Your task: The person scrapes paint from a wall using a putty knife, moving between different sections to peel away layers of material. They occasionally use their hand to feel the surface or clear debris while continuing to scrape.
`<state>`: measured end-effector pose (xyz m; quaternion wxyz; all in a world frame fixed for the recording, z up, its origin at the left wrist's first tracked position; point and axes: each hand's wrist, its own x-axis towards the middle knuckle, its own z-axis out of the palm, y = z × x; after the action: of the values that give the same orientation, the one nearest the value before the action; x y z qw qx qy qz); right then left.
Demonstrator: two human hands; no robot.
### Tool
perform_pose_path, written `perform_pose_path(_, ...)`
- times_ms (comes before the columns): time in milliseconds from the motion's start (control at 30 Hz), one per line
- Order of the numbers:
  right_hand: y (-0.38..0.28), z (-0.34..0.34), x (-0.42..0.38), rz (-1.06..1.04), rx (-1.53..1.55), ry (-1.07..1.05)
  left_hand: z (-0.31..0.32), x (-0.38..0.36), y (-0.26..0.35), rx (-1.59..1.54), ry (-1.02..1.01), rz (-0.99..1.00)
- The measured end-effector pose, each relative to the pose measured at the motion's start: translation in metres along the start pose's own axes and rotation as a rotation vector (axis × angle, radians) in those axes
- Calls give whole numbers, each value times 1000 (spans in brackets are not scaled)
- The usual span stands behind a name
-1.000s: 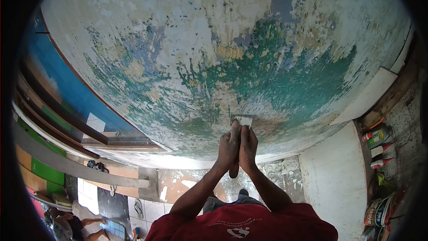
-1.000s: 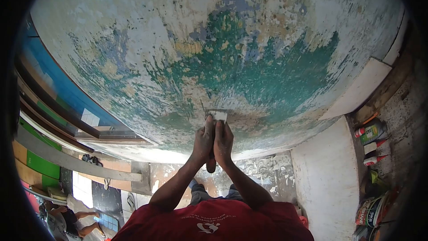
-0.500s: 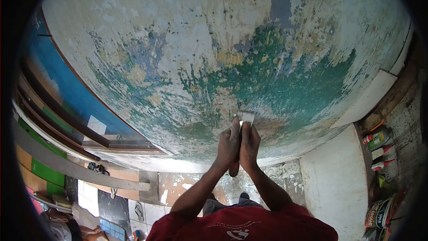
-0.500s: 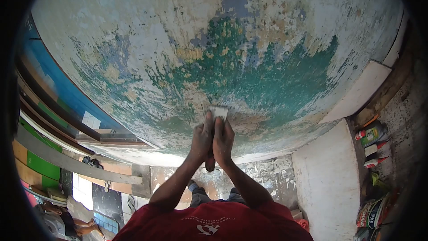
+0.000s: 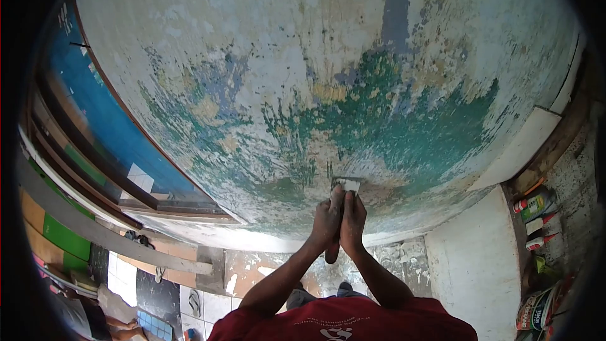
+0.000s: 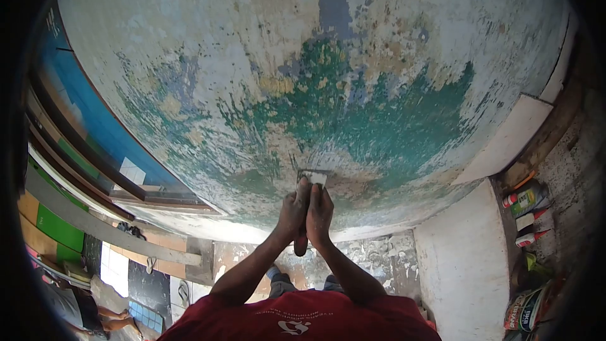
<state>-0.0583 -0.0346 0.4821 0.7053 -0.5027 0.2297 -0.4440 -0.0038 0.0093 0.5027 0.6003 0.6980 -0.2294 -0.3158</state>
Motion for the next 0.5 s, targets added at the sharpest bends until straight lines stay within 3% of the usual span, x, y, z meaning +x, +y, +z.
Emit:
perform_pose_path(200, -6, -5, -2, 41, -89, -7, 2, -5, 5, -79, -31, -17)
perform_pose_path(333, -4, 1, 0, 3, -38, 38, 5, 7, -12, 114, 60, 31)
perform_pose_path(500, -8, -2, 1, -4, -72, 7, 6, 2, -11, -33, 7, 48)
